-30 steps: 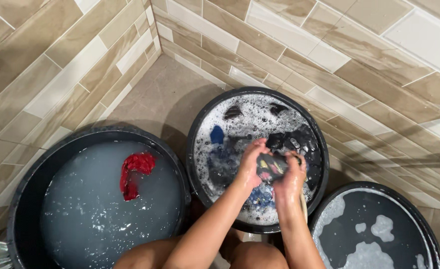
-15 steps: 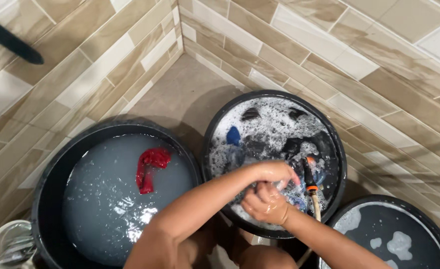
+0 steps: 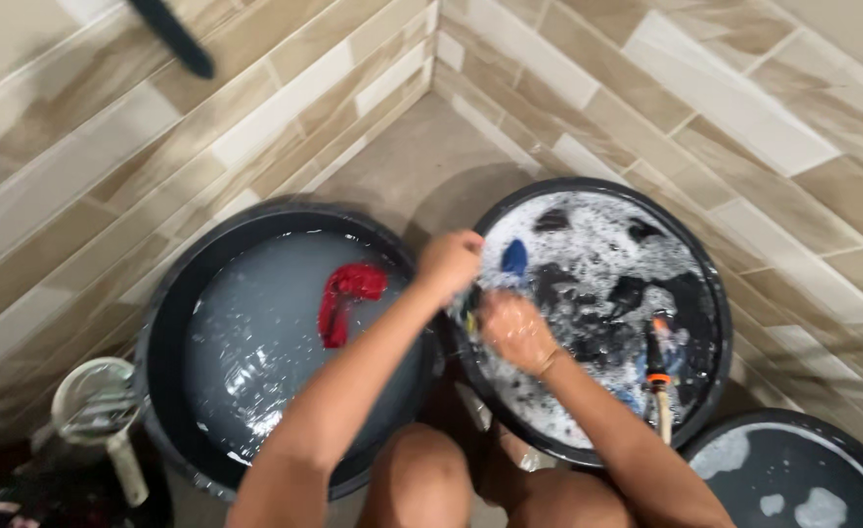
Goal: The person washes clothes by hand in a basin of soapy water, scrubbing and rinsing items including a red cloth, a blue patterned cloth, and dark garments. The person transfers washed items to a second basin of clean water for rinsing.
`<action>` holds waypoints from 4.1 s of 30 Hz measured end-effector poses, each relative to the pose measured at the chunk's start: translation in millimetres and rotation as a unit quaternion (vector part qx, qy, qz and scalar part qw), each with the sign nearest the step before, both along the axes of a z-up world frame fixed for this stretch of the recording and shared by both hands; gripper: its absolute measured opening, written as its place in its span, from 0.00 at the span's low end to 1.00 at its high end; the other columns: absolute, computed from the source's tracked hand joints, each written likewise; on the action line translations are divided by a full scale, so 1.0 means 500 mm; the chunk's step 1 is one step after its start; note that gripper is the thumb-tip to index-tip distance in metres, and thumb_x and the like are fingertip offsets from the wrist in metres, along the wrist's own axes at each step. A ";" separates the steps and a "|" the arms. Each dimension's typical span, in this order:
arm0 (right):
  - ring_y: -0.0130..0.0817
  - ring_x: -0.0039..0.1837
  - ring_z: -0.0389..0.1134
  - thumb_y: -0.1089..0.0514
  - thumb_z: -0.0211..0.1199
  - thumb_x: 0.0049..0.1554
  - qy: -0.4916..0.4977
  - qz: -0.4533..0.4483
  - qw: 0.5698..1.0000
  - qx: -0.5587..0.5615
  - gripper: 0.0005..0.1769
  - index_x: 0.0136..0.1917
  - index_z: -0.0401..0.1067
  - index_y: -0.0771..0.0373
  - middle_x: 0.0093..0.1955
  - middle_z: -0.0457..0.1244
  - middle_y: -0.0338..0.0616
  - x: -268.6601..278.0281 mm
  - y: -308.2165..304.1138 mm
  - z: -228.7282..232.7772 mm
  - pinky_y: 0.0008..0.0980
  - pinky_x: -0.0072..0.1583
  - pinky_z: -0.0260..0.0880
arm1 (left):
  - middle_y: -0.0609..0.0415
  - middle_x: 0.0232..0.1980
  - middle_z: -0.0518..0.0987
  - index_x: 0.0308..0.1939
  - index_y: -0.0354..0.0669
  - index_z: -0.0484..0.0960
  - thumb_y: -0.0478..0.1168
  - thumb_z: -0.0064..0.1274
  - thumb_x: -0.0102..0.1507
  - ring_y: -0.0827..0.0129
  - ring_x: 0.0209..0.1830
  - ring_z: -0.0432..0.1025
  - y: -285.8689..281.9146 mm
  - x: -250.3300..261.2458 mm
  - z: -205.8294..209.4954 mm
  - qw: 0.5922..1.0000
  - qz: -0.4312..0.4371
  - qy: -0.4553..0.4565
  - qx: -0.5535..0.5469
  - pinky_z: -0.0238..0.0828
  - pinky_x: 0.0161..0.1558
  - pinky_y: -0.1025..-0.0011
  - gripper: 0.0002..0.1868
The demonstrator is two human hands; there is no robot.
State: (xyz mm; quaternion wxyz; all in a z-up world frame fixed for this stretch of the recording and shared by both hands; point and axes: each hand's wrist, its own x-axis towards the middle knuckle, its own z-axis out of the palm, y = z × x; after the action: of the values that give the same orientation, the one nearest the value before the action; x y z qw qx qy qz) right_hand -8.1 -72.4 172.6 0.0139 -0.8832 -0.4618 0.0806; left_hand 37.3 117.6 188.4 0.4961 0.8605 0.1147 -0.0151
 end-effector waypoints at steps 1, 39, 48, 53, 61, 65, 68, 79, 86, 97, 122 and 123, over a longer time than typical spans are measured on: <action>0.53 0.53 0.69 0.55 0.60 0.52 -0.007 -0.044 0.996 0.078 0.15 0.51 0.72 0.66 0.56 0.65 0.59 0.012 0.001 0.009 0.50 0.50 0.70 | 0.49 0.37 0.86 0.46 0.53 0.87 0.43 0.50 0.60 0.57 0.33 0.81 0.054 -0.002 -0.008 0.998 0.020 0.060 -0.017 0.77 0.39 0.61 0.14; 0.29 0.38 0.67 0.70 0.63 0.44 0.238 -0.480 0.763 0.363 0.14 0.45 0.78 0.62 0.36 0.69 0.39 -0.002 -0.355 0.040 0.31 0.41 0.68 | 0.44 0.65 0.80 0.71 0.50 0.73 0.41 0.66 0.46 0.54 0.65 0.75 -0.262 0.048 -0.191 0.874 -0.470 0.124 0.001 0.70 0.66 0.61 0.46; 0.45 0.55 0.65 0.60 0.59 0.50 0.155 -0.541 0.648 0.513 0.18 0.56 0.69 0.60 0.54 0.64 0.53 0.035 -0.248 0.097 0.45 0.59 0.67 | 0.54 0.56 0.81 0.63 0.51 0.73 0.63 0.61 0.54 0.63 0.54 0.75 -0.369 0.052 -0.158 0.659 -0.036 0.269 -0.701 0.71 0.58 0.56 0.38; 0.51 0.50 0.68 0.53 0.70 0.42 -0.214 -0.301 0.836 0.405 0.15 0.40 0.71 0.60 0.53 0.64 0.53 -0.020 -0.147 -0.022 0.45 0.49 0.71 | 0.50 0.53 0.82 0.59 0.44 0.77 0.61 0.55 0.59 0.63 0.50 0.75 -0.434 0.077 -0.244 0.672 -0.004 0.295 -0.679 0.72 0.55 0.56 0.33; 0.56 0.44 0.71 0.46 0.66 0.53 -0.146 -0.601 0.761 0.197 0.16 0.48 0.75 0.58 0.46 0.68 0.50 0.121 -0.341 -0.214 0.53 0.46 0.71 | 0.45 0.48 0.83 0.53 0.33 0.82 0.58 0.45 0.66 0.63 0.43 0.76 -0.468 0.012 -0.364 0.843 -0.018 0.296 -0.449 0.73 0.49 0.56 0.30; 0.56 0.59 0.69 0.53 0.65 0.57 -0.240 -0.533 0.779 0.227 0.16 0.56 0.75 0.63 0.67 0.64 0.56 0.148 -0.459 -0.180 0.50 0.58 0.71 | 0.49 0.54 0.81 0.58 0.36 0.79 0.57 0.54 0.65 0.66 0.50 0.74 -0.394 0.058 -0.337 0.893 -0.196 0.238 -0.329 0.70 0.55 0.60 0.29; 0.56 0.62 0.67 0.51 0.69 0.44 -0.310 -0.557 0.762 0.109 0.21 0.51 0.76 0.59 0.65 0.62 0.59 0.140 -0.466 -0.131 0.57 0.61 0.67 | 0.50 0.52 0.83 0.56 0.44 0.79 0.51 0.62 0.53 0.63 0.49 0.78 -0.300 0.111 -0.315 0.919 -0.177 0.220 -0.275 0.77 0.52 0.59 0.30; 0.59 0.61 0.65 0.46 0.72 0.51 0.251 -0.486 0.835 -0.058 0.43 0.71 0.54 0.60 0.69 0.51 0.67 0.037 -0.198 -0.267 0.45 0.62 0.68 | 0.40 0.59 0.78 0.60 0.41 0.73 0.50 0.61 0.59 0.46 0.59 0.74 -0.255 0.020 -0.413 0.933 -0.216 0.225 0.178 0.71 0.60 0.53 0.29; 0.46 0.47 0.69 0.61 0.71 0.48 0.394 -0.597 0.686 0.132 0.22 0.55 0.67 0.60 0.50 0.63 0.52 0.011 -0.230 -0.249 0.43 0.49 0.71 | 0.47 0.55 0.79 0.58 0.45 0.75 0.35 0.50 0.58 0.53 0.56 0.75 -0.239 0.042 -0.454 0.949 -0.098 0.281 -0.109 0.75 0.55 0.52 0.22; 0.25 0.46 0.66 0.66 0.73 0.51 0.166 -0.446 0.699 0.533 0.12 0.46 0.73 0.62 0.45 0.67 0.38 -0.053 -0.300 0.407 0.25 0.49 0.68 | 0.52 0.47 0.81 0.49 0.45 0.80 0.34 0.61 0.59 0.63 0.48 0.76 -0.178 0.065 0.084 0.967 -0.161 -0.111 -0.164 0.73 0.48 0.69 0.15; 0.61 0.73 0.60 0.56 0.47 0.65 0.206 -0.536 0.803 -0.156 0.38 0.84 0.40 0.61 0.82 0.40 0.61 0.026 -0.225 -0.330 0.49 0.68 0.68 | 0.39 0.83 0.35 0.78 0.32 0.51 0.40 0.44 0.64 0.39 0.81 0.26 -0.314 -0.034 -0.278 0.717 -0.488 0.112 0.485 0.27 0.77 0.51 0.39; 0.59 0.72 0.61 0.57 0.47 0.64 0.213 -0.528 0.807 -0.158 0.37 0.82 0.42 0.62 0.80 0.42 0.60 0.020 -0.229 -0.328 0.48 0.67 0.68 | 0.39 0.81 0.39 0.77 0.32 0.52 0.39 0.44 0.64 0.40 0.80 0.31 -0.314 -0.042 -0.294 0.712 -0.486 0.101 0.496 0.30 0.77 0.53 0.39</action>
State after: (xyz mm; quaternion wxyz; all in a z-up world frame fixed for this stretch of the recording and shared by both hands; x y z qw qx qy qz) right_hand 2.0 -187.0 8.8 0.0123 -0.9414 0.1091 0.3190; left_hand 16.5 -39.5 41.2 -0.0925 0.9132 -0.2791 -0.2821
